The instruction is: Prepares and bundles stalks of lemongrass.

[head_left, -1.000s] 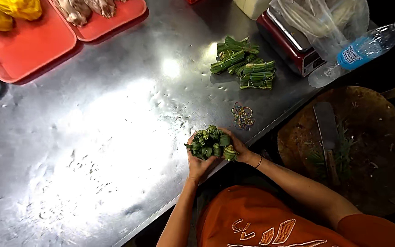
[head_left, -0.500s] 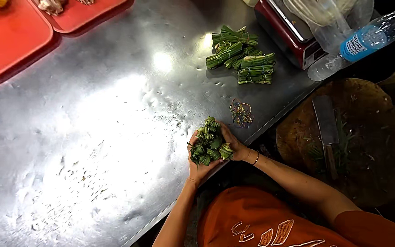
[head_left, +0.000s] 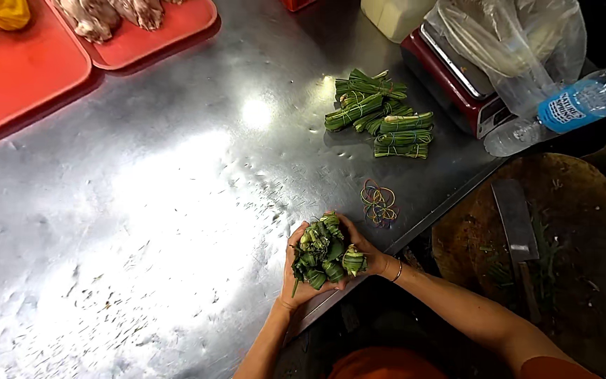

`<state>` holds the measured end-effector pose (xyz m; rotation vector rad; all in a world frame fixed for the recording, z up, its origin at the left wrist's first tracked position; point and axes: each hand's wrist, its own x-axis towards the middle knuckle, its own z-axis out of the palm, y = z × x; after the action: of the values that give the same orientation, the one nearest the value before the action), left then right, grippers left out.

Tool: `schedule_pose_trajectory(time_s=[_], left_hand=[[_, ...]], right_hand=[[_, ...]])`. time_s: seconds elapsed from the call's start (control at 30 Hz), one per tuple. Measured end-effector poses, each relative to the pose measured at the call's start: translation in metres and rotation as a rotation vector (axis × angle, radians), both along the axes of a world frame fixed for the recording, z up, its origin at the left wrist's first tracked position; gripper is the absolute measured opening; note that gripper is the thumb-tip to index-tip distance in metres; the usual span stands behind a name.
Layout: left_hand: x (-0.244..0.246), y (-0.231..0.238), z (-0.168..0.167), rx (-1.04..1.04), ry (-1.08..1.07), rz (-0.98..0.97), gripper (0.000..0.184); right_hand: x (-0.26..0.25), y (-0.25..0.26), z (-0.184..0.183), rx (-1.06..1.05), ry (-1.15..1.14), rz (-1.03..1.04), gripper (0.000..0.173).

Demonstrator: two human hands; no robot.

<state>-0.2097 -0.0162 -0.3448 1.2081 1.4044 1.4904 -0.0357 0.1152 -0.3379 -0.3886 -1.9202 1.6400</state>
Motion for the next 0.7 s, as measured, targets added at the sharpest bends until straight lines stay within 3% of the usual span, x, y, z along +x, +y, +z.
schedule_pose_trajectory(time_s=[0.1,0.2,0.37,0.53,0.7], left_hand=[[0.008,0.006,0.007,0.058,0.019,0.102,0.121],[0.005,0.017,-0.005,0.184,0.134,0.121,0.119],[-0.010,0.016,-0.009,0.111,0.092,-0.049,0.117],[-0.032,0.013,0.002,0.011,0.266,-0.235,0.128],[-0.035,0.020,-0.003,0.113,0.250,-0.193,0.096]], right_hand=[[-0.004,-0.005,-0.001,-0.011,0.033,-0.041,0.142],[-0.008,0.004,-0.001,0.135,0.073,-0.030,0.132],[0.003,0.026,-0.003,0.328,-0.090,0.110,0.119],[0.013,0.048,0.018,0.270,-0.210,0.306,0.116],[0.009,0.041,0.017,0.400,-0.203,0.239,0.100]])
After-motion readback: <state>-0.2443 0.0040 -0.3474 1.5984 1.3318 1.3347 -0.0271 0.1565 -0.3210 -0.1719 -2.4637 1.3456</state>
